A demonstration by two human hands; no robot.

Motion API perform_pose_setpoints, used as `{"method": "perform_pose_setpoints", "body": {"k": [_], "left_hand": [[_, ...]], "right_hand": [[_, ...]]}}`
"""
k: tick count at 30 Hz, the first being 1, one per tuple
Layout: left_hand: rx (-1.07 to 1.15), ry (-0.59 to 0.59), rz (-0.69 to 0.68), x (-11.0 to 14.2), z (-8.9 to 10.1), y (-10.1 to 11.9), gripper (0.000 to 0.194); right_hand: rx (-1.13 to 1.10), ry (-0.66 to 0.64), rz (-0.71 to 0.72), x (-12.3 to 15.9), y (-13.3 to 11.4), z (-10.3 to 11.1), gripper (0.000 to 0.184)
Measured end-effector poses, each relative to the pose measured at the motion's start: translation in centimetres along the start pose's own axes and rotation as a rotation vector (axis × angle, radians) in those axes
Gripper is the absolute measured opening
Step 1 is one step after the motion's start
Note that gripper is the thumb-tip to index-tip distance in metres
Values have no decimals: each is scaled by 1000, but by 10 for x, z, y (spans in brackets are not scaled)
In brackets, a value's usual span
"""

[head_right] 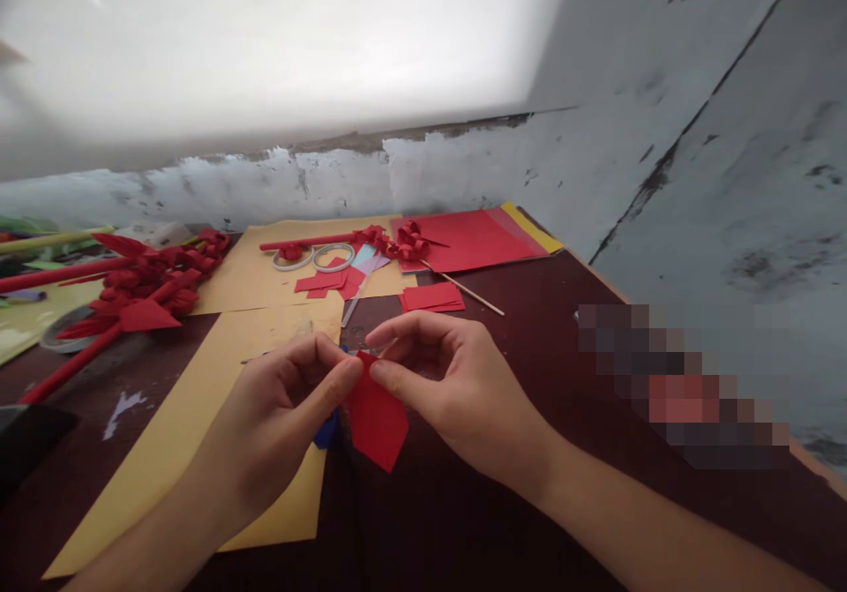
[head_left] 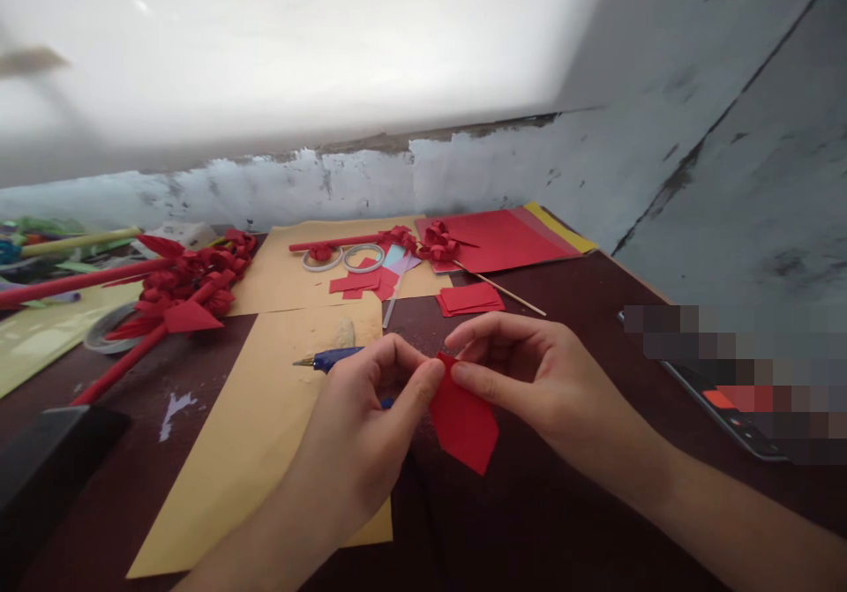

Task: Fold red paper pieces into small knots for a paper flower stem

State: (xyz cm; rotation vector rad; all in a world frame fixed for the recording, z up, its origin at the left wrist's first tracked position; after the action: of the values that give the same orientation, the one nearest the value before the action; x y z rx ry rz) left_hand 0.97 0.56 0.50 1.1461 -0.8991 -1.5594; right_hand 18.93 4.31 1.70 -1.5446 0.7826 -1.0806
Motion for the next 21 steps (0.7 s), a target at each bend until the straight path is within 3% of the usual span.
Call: {"method": "perform_pose_setpoints", "body": {"k": [11,21], "left_hand": [[18,33,22,2,-1,2,32],[110,80,-51,2,-5,2,22]], "right_hand": [[9,8,30,1,-1,-3,23],[51,30,53,1,2,-3,19]]}}
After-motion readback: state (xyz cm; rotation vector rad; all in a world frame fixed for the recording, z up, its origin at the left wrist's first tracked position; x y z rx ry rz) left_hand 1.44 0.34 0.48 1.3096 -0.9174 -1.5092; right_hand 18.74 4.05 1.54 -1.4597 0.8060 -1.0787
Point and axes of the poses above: each hand's wrist, its own x-axis away from the middle knuckle, its own z-axis out of the back of the hand, y = z × x, the point moved 2 cm from there along -x, towards the middle knuckle, and after that the axes turned 14 degrees about -z, right-handed, at the moved point
